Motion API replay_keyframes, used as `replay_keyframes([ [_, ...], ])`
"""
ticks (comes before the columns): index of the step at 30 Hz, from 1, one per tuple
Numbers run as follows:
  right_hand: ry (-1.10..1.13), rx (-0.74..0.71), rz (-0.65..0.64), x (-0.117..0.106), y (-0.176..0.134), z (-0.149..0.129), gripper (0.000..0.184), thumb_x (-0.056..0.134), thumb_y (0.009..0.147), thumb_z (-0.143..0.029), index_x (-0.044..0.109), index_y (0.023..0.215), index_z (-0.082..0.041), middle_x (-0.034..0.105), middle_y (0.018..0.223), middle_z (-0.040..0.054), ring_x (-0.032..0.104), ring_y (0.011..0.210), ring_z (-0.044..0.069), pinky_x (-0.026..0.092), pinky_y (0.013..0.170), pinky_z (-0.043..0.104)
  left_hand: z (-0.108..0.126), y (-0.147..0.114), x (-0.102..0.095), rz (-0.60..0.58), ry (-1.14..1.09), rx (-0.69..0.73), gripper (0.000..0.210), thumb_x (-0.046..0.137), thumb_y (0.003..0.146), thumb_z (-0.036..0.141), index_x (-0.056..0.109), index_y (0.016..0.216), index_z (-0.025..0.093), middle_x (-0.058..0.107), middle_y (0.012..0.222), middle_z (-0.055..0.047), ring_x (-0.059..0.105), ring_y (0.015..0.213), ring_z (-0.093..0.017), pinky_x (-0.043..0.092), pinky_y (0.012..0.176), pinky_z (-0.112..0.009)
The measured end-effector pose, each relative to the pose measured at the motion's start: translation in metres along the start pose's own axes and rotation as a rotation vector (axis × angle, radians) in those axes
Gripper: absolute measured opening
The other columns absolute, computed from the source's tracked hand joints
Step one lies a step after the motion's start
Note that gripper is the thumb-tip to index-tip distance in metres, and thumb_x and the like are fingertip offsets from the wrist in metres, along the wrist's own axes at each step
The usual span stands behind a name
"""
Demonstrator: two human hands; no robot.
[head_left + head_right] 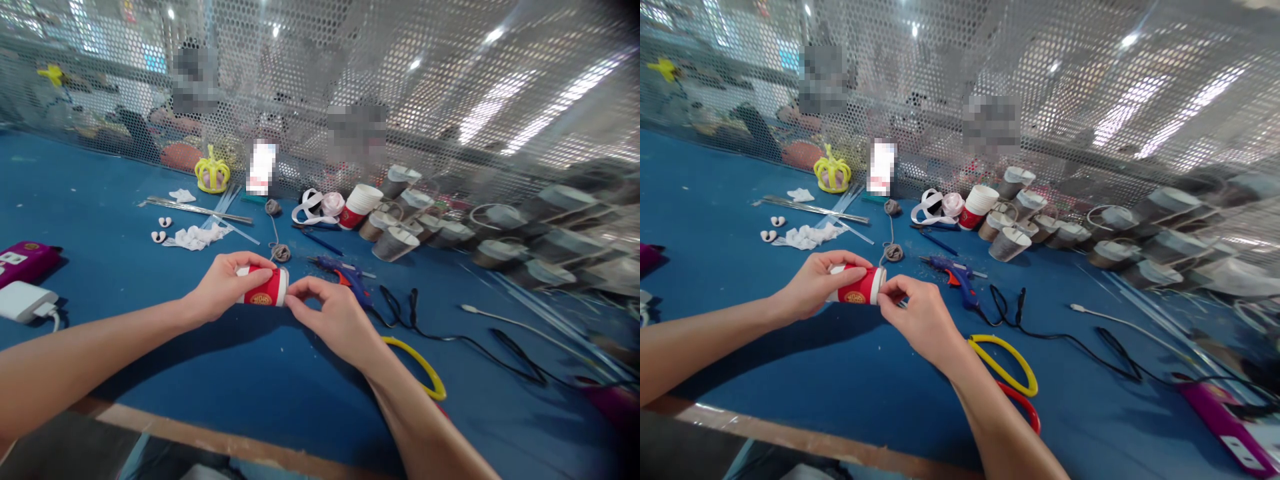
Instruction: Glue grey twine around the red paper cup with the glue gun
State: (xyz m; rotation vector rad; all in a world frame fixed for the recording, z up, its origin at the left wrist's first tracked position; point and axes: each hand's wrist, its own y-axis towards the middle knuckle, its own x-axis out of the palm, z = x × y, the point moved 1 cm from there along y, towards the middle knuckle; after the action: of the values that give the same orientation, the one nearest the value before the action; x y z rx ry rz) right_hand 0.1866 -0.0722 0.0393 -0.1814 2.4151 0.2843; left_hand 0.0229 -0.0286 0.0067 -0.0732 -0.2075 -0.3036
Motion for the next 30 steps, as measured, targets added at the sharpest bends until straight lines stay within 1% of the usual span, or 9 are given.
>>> replay_keyframes([
  [3,0.008,-0.004,-0.002,-0.0013,0.0013,0.0008,0.009,0.053,0.074,-0.017,0.062,0.071,-0.017,0.064,0.067,-0.0007,0.057,0.061,0.011,0.044,0.059,0.021,0.0012,-0.0003,0.0003,0.005,-0.013,-0.016,0.019,0.070,0.064,0.025,0.066,0.078,0.013,0.065,0.067,-0.001,0.057,0.056,-0.009,0.045,0.053,-0.019],
  [8,0.048,0.021,-0.049,-0.0036,0.0027,0.0019,0.012,0.053,0.076,-0.023,0.063,0.077,-0.017,0.066,0.072,0.0008,0.058,0.065,0.013,0.045,0.061,0.023,0.0041,0.0005,0.0020,0.030,-0.056,-0.083,0.019,0.069,0.063,0.024,0.065,0.077,0.012,0.065,0.066,-0.002,0.058,0.055,-0.010,0.045,0.051,-0.020],
  [14,-0.032,-0.019,-0.017,-0.0016,-0.0001,-0.0035,0.009,0.053,0.075,-0.019,0.061,0.070,-0.019,0.064,0.066,-0.0011,0.057,0.061,0.013,0.045,0.060,0.023,0.0060,0.0001,0.0038,0.034,-0.068,-0.126,0.016,0.069,0.064,0.022,0.064,0.076,0.012,0.065,0.065,-0.001,0.058,0.053,-0.010,0.044,0.049,-0.020],
  [18,-0.046,-0.036,-0.007,-0.0018,0.0001,-0.0032,0.009,0.053,0.075,-0.018,0.061,0.071,-0.019,0.064,0.067,-0.0008,0.058,0.062,0.013,0.045,0.061,0.023,0.0060,0.0002,0.0035,0.032,-0.082,-0.138,0.016,0.068,0.065,0.022,0.064,0.076,0.012,0.065,0.063,-0.001,0.058,0.051,-0.010,0.044,0.048,-0.019],
  [23,-0.003,-0.016,-0.054,-0.0048,0.0010,-0.0008,0.011,0.052,0.077,-0.022,0.063,0.076,-0.018,0.067,0.072,0.0007,0.059,0.065,0.014,0.045,0.061,0.023,0.0068,0.0002,0.0028,0.035,-0.097,-0.172,0.017,0.068,0.066,0.024,0.063,0.078,0.013,0.065,0.062,-0.001,0.058,0.048,-0.010,0.043,0.043,-0.018],
  [27,-0.065,-0.058,-0.049,-0.0039,-0.0007,-0.0023,0.007,0.054,0.075,-0.019,0.061,0.073,-0.019,0.066,0.070,-0.0007,0.059,0.064,0.013,0.045,0.062,0.023,0.0070,0.0007,0.0029,0.041,-0.099,-0.194,0.018,0.068,0.066,0.024,0.063,0.079,0.012,0.065,0.063,-0.002,0.057,0.047,-0.009,0.041,0.041,-0.017],
  [30,-0.125,-0.079,-0.037,-0.0024,-0.0014,-0.0038,0.009,0.052,0.075,-0.017,0.059,0.069,-0.019,0.063,0.066,-0.0013,0.057,0.061,0.012,0.044,0.060,0.023,0.0068,0.0013,0.0032,0.029,-0.103,-0.192,0.019,0.069,0.065,0.024,0.063,0.079,0.012,0.065,0.063,-0.002,0.057,0.047,-0.009,0.042,0.042,-0.018],
])
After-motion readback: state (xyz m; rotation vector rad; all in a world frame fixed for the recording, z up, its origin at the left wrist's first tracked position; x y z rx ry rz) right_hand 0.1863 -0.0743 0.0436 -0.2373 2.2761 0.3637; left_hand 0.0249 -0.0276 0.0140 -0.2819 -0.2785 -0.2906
